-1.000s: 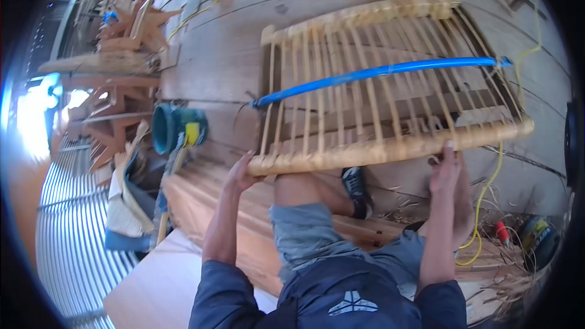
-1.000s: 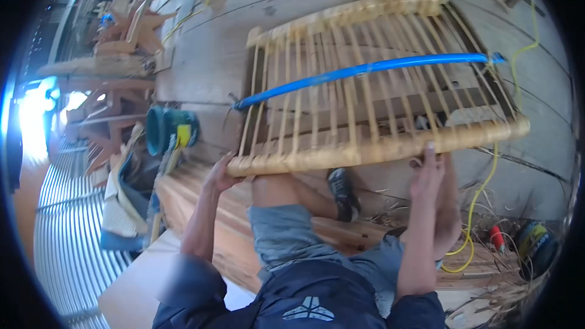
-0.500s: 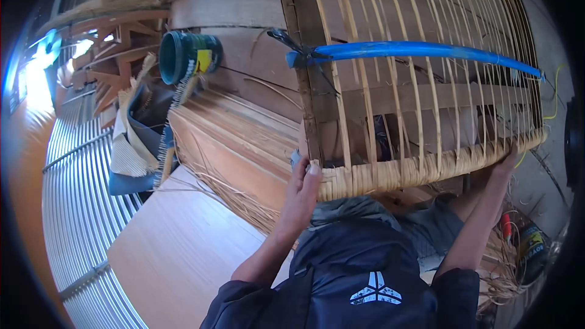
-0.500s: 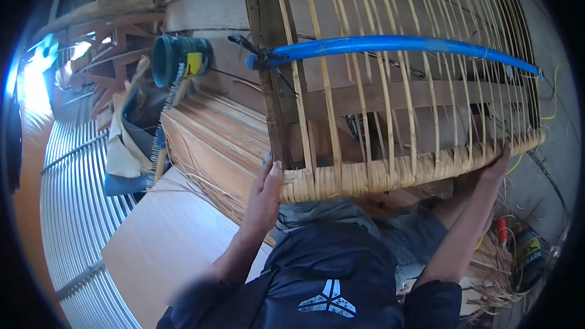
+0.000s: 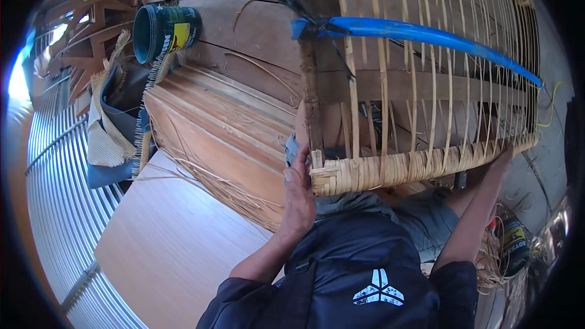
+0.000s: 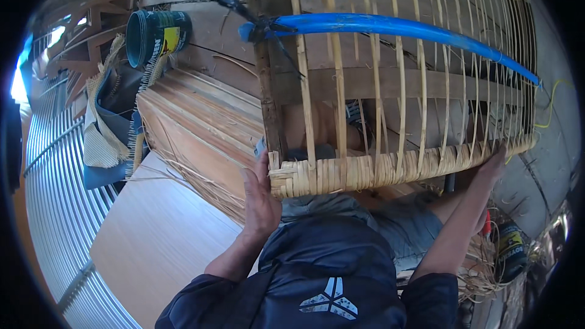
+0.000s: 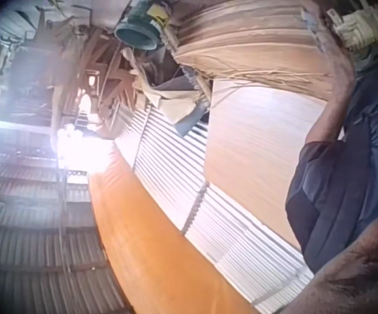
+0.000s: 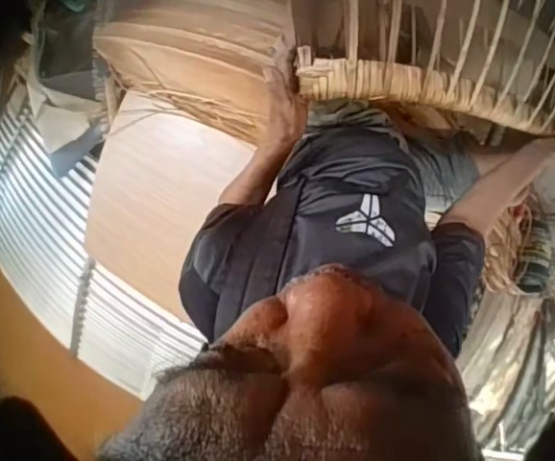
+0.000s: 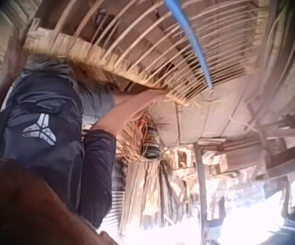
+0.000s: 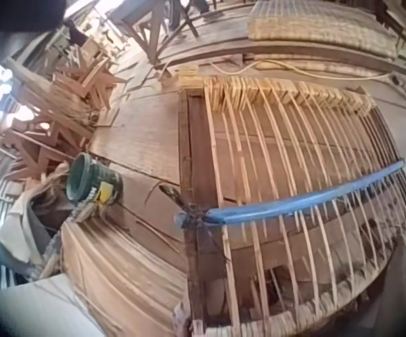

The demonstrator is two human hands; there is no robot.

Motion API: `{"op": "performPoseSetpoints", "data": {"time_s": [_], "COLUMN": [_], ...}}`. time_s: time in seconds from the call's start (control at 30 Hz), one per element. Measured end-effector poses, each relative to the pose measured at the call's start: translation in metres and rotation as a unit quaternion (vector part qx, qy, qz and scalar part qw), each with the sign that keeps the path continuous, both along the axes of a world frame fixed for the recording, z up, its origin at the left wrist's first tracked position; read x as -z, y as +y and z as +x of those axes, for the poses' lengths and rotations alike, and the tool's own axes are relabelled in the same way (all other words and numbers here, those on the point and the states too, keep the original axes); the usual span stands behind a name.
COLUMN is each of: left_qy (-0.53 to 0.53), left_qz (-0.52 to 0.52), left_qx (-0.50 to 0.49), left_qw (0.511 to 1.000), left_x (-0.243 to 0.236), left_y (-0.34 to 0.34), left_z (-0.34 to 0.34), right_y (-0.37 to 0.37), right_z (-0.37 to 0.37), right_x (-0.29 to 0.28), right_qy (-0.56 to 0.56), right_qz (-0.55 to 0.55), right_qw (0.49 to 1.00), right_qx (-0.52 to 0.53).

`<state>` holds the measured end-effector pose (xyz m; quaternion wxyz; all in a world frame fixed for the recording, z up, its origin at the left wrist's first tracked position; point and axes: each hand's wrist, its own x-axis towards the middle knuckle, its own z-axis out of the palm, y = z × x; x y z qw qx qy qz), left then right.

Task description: The person constructs a woven chair panel by wrapping rattan strips around a wooden frame, fastening them with a staple gun, trimming excess strips with pliers and a knife, and hammering the edges.

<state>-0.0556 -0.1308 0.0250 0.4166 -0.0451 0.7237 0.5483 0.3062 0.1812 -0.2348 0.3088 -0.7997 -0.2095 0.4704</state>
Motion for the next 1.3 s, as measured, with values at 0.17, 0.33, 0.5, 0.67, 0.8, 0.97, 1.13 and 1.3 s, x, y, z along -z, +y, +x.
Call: {"op": "performPoseSetpoints", "data": {"time_s": [0.17, 0.33, 0.5, 0.67, 0.8, 0.97, 1.13, 1.3], "left_qy": [-0.012, -0.031, -0.025, -0.029, 0.025, 0.242, 0.329, 0.3], "left_qz": [0.059, 0.12, 0.038, 0.024, 0.004, -0.005, 0.067, 0.119], "left_qx": [0.067, 0.069, 0.118, 0.157, 0.2, 0.225, 0.228, 0.238], "left_qw": [0.996, 0.99, 0.992, 0.987, 0.98, 0.944, 0.914, 0.916], "left_x": [0.011, 0.006, 0.008, 0.008, 0.004, 0.004, 0.018, 0.023], "left_y": [-0.012, -0.014, -0.032, -0.029, -0.03, -0.045, -0.045, -0.038], "left_z": [-0.001, -0.006, -0.008, -0.014, -0.015, -0.02, -0.025, -0.026], "right_y": [0.013, 0.062, 0.03, -0.072, -0.073, -0.072, -0.075, -0.076], "right_z": [0.047, 0.104, 0.017, -0.13, -0.127, -0.116, -0.12, -0.115], "right_x": [0.042, 0.055, 0.022, -0.096, -0.102, -0.091, -0.092, -0.086], "right_qy": [0.037, -0.138, -0.485, -0.233, -0.22, -0.244, -0.24, -0.268], "right_qz": [-0.001, -0.063, 0.21, 0.276, 0.234, 0.241, 0.22, 0.278], "right_qw": [0.999, 0.982, 0.764, 0.802, 0.834, 0.823, 0.83, 0.797], "right_qx": [-0.011, -0.114, -0.369, -0.476, -0.449, -0.452, -0.452, -0.465]}}
